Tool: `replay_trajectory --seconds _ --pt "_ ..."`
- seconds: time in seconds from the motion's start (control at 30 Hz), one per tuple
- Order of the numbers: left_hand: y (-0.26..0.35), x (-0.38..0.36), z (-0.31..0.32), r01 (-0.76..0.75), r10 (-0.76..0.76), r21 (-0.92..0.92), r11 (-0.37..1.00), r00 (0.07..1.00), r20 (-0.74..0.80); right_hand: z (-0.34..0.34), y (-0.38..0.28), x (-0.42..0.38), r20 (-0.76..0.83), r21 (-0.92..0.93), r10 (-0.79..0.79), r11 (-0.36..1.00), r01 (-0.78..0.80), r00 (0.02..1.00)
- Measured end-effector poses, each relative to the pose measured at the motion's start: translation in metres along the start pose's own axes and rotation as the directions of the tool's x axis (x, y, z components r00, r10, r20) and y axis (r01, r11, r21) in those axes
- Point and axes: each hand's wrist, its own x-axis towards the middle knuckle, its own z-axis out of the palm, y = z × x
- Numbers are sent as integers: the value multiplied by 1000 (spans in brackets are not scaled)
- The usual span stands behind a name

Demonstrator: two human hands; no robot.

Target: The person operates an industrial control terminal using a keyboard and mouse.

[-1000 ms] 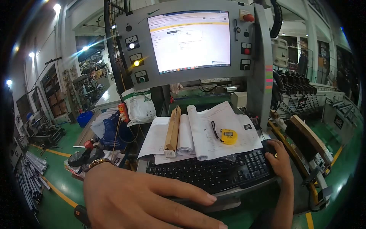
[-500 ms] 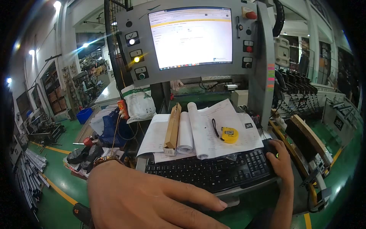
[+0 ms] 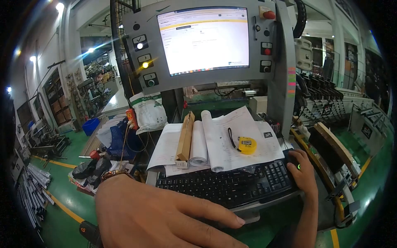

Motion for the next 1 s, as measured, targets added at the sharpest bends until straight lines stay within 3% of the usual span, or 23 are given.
replay_trajectory --seconds 1.0 --pt "-1 2 0 19 -19 1 1000 1000 -14 1 2 1 5 -11 9 1000 -9 1000"
